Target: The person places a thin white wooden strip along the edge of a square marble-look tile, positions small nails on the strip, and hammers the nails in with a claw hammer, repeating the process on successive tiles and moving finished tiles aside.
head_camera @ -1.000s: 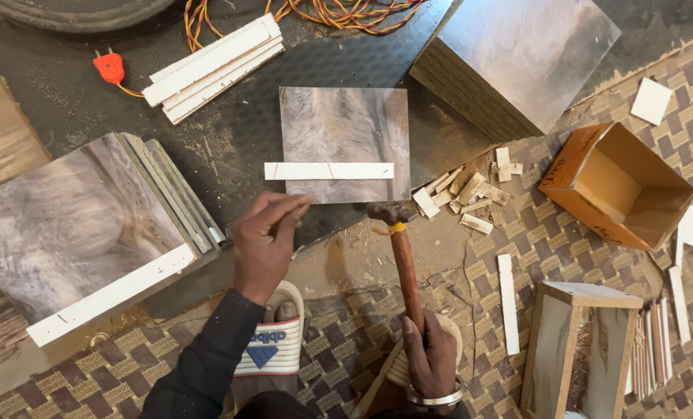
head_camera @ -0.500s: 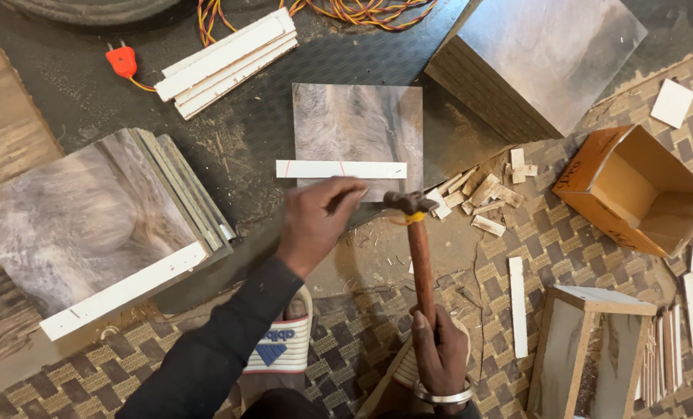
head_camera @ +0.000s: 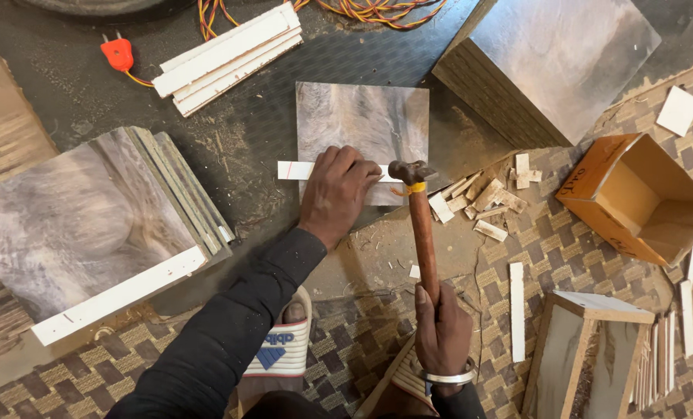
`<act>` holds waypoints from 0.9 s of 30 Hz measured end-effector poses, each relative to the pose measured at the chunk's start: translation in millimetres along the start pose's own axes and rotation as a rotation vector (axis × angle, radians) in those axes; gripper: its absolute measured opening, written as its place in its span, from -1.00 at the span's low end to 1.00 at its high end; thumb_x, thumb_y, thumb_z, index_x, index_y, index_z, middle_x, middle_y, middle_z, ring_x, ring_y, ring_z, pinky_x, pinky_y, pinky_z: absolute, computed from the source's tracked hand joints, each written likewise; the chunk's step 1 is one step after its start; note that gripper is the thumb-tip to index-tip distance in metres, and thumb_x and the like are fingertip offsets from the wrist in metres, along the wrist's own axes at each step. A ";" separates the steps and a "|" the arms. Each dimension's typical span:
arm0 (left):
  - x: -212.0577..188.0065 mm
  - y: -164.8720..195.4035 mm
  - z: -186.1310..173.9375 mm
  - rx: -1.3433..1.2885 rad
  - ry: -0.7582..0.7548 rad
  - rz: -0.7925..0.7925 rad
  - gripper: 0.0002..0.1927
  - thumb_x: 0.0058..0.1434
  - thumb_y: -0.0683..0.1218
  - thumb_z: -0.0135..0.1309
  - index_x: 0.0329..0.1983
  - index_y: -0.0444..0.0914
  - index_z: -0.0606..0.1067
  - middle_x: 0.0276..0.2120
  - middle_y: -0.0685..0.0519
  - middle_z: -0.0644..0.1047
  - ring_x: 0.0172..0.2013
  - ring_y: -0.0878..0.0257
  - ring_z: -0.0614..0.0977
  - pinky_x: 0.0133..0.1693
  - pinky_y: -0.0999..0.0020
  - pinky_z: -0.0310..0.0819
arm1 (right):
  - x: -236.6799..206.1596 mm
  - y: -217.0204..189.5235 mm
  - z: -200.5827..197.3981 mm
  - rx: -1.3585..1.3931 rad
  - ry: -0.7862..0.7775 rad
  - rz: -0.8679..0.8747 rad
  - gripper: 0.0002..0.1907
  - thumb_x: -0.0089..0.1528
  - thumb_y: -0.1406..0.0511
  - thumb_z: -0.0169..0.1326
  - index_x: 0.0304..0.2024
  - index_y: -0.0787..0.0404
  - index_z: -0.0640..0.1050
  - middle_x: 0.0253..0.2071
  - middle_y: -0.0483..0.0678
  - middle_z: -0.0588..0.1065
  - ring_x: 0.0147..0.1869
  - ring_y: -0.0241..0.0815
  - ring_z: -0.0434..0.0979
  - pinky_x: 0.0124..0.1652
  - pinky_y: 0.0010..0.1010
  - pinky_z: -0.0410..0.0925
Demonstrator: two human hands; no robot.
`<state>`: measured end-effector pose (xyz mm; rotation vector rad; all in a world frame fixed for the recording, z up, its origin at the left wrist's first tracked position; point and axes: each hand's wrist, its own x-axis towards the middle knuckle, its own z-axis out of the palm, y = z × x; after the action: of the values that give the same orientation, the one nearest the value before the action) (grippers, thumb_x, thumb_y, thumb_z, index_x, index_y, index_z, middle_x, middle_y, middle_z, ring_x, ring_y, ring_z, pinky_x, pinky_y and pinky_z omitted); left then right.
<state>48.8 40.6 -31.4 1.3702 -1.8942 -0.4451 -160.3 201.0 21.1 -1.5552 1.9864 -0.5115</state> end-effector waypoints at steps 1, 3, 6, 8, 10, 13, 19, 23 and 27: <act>0.4 -0.8 0.9 -0.002 -0.001 -0.008 -0.87 0.24 -0.09 0.24 -0.23 -0.22 0.57 -0.30 0.11 0.42 -0.25 0.21 0.44 -0.11 0.26 0.38 | 1.2 -1.0 0.5 -0.013 0.008 -0.022 -0.74 0.36 0.17 -0.03 -0.19 0.23 0.51 -0.70 -0.06 0.39 -0.71 -0.21 0.34 -0.64 -0.28 0.16; 1.4 -1.2 3.0 0.000 0.005 -0.010 -0.86 0.27 -0.07 0.24 -0.23 -0.22 0.57 -0.32 0.12 0.43 -0.26 0.22 0.43 -0.13 0.26 0.36 | 2.5 -3.1 0.6 -0.039 0.024 -0.073 -0.74 0.38 0.17 -0.03 -0.17 0.24 0.50 -0.68 -0.03 0.38 -0.68 -0.17 0.36 -0.62 -0.25 0.17; 2.9 -1.4 4.4 0.011 0.016 0.004 -0.85 0.31 -0.04 0.22 -0.24 -0.21 0.57 -0.34 0.13 0.44 -0.27 0.23 0.42 -0.17 0.28 0.32 | 2.0 -6.0 -0.6 -0.052 -0.011 -0.036 -0.75 0.36 0.17 -0.01 -0.17 0.24 0.50 -0.70 -0.01 0.38 -0.70 -0.11 0.36 -0.61 -0.22 0.18; 3.2 -0.4 4.4 0.008 0.026 -0.004 -0.84 0.30 -0.02 0.21 -0.25 -0.21 0.58 -0.34 0.14 0.45 -0.27 0.23 0.42 -0.18 0.28 0.30 | 1.2 -6.8 -0.6 -0.049 0.011 -0.036 -0.75 0.36 0.18 -0.03 -0.16 0.24 0.49 -0.70 -0.02 0.39 -0.71 -0.11 0.37 -0.63 -0.22 0.19; 3.5 1.0 3.6 -0.007 0.026 0.003 -0.86 0.30 -0.03 0.20 -0.24 -0.19 0.59 -0.32 0.16 0.47 -0.26 0.22 0.42 -0.16 0.28 0.30 | 1.3 -5.5 1.0 -0.044 0.021 -0.031 -0.75 0.36 0.18 -0.04 -0.18 0.24 0.47 -0.70 -0.02 0.39 -0.72 -0.11 0.37 -0.64 -0.21 0.18; 3.3 3.7 3.4 0.005 0.028 -0.010 -0.87 0.30 -0.04 0.20 -0.23 -0.19 0.60 -0.33 0.16 0.48 -0.26 0.21 0.42 -0.16 0.27 0.28 | 2.0 1.2 4.1 -0.075 0.014 -0.051 -0.75 0.38 0.17 -0.04 -0.23 0.23 0.45 -0.69 0.00 0.38 -0.70 -0.11 0.35 -0.63 -0.21 0.17; 0.8 0.5 10.6 0.015 0.008 -0.032 -0.90 0.28 -0.05 0.21 -0.26 -0.16 0.60 -0.33 0.19 0.50 -0.29 0.23 0.42 -0.18 0.28 0.26 | -5.6 21.6 3.5 -0.101 0.000 -0.012 -0.75 0.39 0.17 -0.09 -0.26 0.18 0.45 -0.73 -0.13 0.37 -0.75 -0.26 0.28 -0.72 -0.34 0.20; 0.5 -4.1 16.7 0.015 0.017 -0.010 -0.91 0.30 -0.04 0.20 -0.27 -0.13 0.60 -0.32 0.23 0.52 -0.30 0.26 0.42 -0.19 0.31 0.26 | -4.5 21.9 6.3 -0.073 0.030 0.012 -0.70 0.41 0.14 -0.15 -0.27 0.21 0.42 -0.71 -0.18 0.36 -0.74 -0.34 0.29 -0.77 -0.40 0.22; 1.3 -1.4 13.6 0.024 0.014 -0.013 -0.90 0.31 -0.05 0.19 -0.24 -0.16 0.60 -0.32 0.18 0.49 -0.27 0.23 0.43 -0.19 0.29 0.25 | 7.1 9.9 5.0 -0.234 -0.164 0.112 -0.65 0.42 0.11 -0.13 -0.33 0.19 0.44 -0.72 -0.10 0.38 -0.74 -0.19 0.30 -0.72 -0.29 0.24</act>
<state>39.6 36.9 -40.8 1.3982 -1.8855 -0.4195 -165.8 196.9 9.9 -1.5549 2.0485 -0.1046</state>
